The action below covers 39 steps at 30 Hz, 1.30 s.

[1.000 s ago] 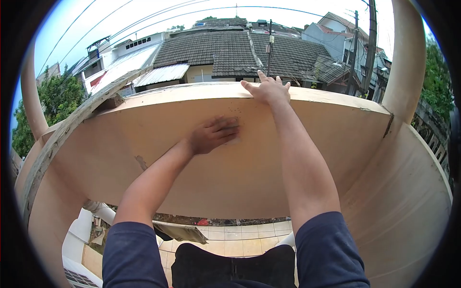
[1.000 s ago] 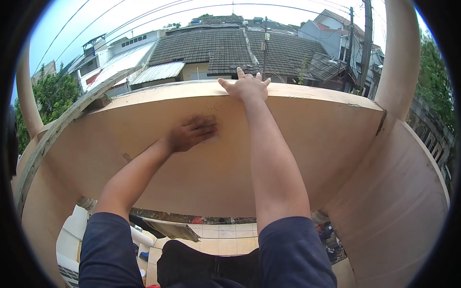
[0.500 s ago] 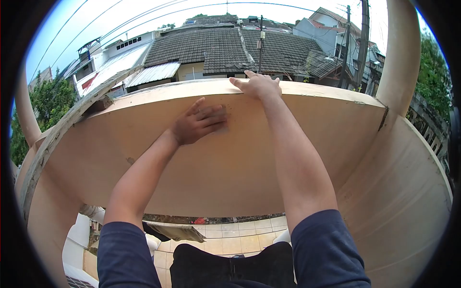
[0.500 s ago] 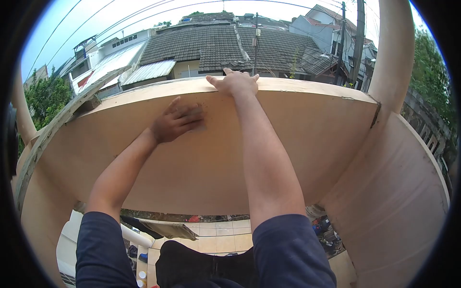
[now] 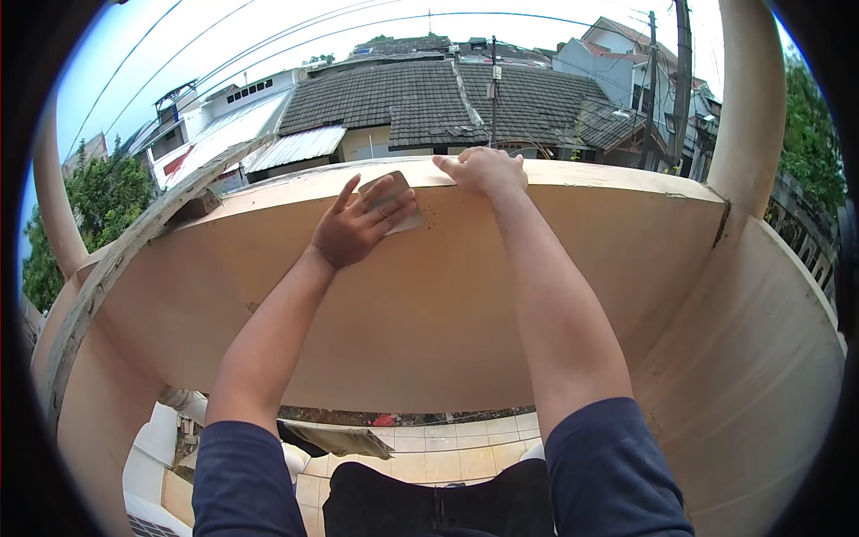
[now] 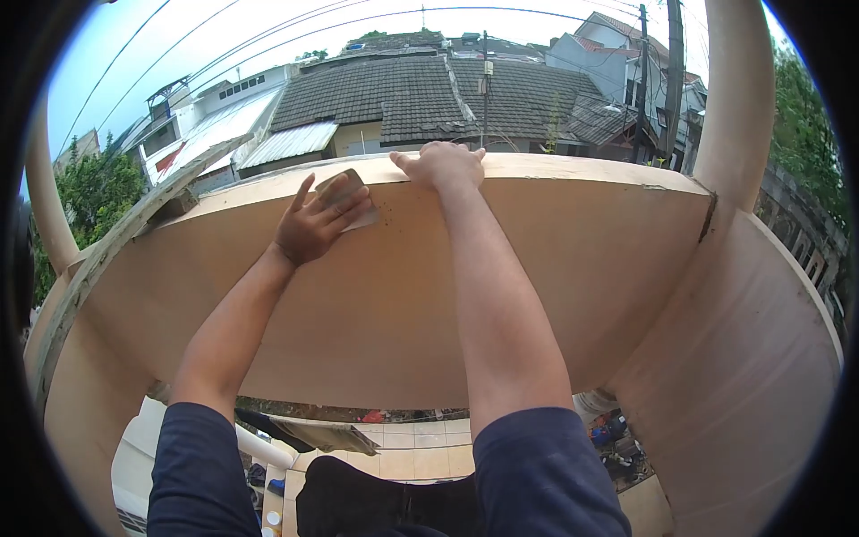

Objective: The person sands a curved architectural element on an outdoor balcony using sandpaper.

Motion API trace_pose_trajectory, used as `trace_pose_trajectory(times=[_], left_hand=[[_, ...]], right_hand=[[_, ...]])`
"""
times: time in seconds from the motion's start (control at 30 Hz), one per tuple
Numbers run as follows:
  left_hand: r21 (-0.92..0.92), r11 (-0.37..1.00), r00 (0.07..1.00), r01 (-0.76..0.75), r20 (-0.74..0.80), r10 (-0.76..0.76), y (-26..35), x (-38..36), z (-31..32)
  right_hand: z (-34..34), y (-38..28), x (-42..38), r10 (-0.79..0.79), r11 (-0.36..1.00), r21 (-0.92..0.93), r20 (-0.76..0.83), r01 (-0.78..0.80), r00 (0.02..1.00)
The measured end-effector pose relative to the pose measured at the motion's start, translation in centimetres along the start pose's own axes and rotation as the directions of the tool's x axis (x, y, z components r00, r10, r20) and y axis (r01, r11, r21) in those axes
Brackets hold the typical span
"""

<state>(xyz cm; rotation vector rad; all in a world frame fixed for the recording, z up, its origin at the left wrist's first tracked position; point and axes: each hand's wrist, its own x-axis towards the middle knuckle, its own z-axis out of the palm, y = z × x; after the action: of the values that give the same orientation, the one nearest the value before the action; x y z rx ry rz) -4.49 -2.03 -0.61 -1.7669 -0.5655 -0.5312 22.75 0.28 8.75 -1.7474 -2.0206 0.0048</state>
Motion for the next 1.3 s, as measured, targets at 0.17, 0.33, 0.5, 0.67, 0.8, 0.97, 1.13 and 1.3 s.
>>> trace_pose_trajectory(times=[0.17,0.33,0.5,0.67,0.8,0.97,1.13,1.3], left_hand=[[0.035,0.938,0.938,0.346,-0.04,-0.345,-0.1,1.1,0.0],[-0.053,0.993,0.993,-0.108,0.042,0.11,5.3,-4.2,1.9],[0.003,0.992,0.992,0.124,0.007,-0.125,3.5,-0.7,0.7],[-0.022,0.889,0.889,0.458,0.008,-0.458,2.2,2.8,-0.6],[-0.156,0.986,0.998,0.05,0.044,-0.044,4.9,-2.0,1.4],[0.018,0.996,0.996,-0.089,0.022,0.089,3.2,-1.9,1.3],[-0.05,0.972,0.973,0.229,0.018,-0.229,0.4,2.0,-0.4],[-0.004,0.995,0.995,0.102,0.003,-0.102,3.6,-1.8,1.3]], right_hand=[[0.6,0.5,0.4,0.03,1.0,-0.001,0.018,-0.03,0.999],[0.4,0.3,0.1,0.02,1.0,-0.018,-0.021,-0.02,1.0],[0.2,0.2,0.2,0.033,0.999,-0.027,0.018,-0.033,0.999],[0.5,0.5,0.3,-0.002,1.0,-0.016,0.047,0.002,0.999],[1.0,0.6,0.5,0.018,0.999,-0.041,-0.062,-0.021,0.998],[-1.1,-0.6,-1.2,0.072,0.997,0.024,0.051,-0.073,0.996],[-0.3,-0.2,-0.6,0.056,0.998,0.018,0.026,-0.057,0.998],[0.6,0.4,0.2,0.011,1.0,-0.011,-0.01,-0.011,1.0]])
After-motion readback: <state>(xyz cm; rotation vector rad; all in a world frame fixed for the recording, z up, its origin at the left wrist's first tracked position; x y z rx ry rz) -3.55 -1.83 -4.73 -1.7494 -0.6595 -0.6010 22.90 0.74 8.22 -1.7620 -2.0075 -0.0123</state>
